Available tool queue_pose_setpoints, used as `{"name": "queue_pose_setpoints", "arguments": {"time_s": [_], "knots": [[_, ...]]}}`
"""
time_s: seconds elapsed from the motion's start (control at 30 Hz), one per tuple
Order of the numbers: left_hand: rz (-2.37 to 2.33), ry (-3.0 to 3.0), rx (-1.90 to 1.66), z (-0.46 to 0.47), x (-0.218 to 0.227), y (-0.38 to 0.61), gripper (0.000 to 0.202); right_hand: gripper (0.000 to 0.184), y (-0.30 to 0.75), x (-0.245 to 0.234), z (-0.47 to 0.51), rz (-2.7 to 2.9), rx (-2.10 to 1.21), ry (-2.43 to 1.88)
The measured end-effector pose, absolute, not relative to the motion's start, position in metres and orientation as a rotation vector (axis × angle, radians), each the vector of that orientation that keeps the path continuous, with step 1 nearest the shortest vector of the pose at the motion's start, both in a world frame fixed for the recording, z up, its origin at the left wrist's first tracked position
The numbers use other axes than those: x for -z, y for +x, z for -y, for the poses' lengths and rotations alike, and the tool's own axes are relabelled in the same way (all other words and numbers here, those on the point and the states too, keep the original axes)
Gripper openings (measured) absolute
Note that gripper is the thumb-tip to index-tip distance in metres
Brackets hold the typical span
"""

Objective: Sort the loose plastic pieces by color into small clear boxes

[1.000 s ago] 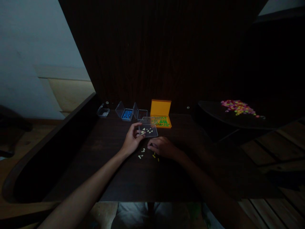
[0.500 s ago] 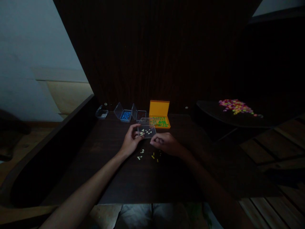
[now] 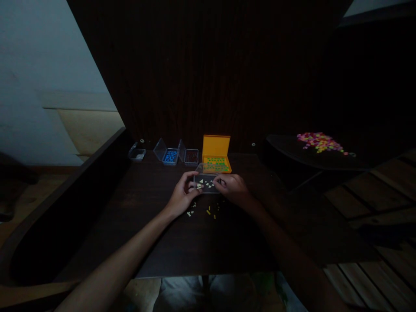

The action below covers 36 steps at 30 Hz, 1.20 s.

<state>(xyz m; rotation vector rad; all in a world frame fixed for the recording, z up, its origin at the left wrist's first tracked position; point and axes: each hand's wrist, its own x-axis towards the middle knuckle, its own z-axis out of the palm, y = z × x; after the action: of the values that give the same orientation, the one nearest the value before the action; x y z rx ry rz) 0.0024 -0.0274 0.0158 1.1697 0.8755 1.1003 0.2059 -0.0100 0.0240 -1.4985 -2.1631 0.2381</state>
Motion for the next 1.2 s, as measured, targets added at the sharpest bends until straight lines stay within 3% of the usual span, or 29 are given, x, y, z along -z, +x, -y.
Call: {"name": "queue_pose_setpoints", "arguments": {"time_s": [0.5, 1.2], "knots": [[-0.854, 1.170, -1.044, 0.0315, -0.0134, 0.0059, 0.055, 0.019, 0.2058, -0.0254, 0.0056, 2.107, -0.478, -1.471], [-0.849, 1.167, -1.065, 0.0301, -0.0160, 0.0054, 0.054, 0.020, 0.2104, -0.0283, 0.0052, 2.168, -0.467, -1.519]]}}
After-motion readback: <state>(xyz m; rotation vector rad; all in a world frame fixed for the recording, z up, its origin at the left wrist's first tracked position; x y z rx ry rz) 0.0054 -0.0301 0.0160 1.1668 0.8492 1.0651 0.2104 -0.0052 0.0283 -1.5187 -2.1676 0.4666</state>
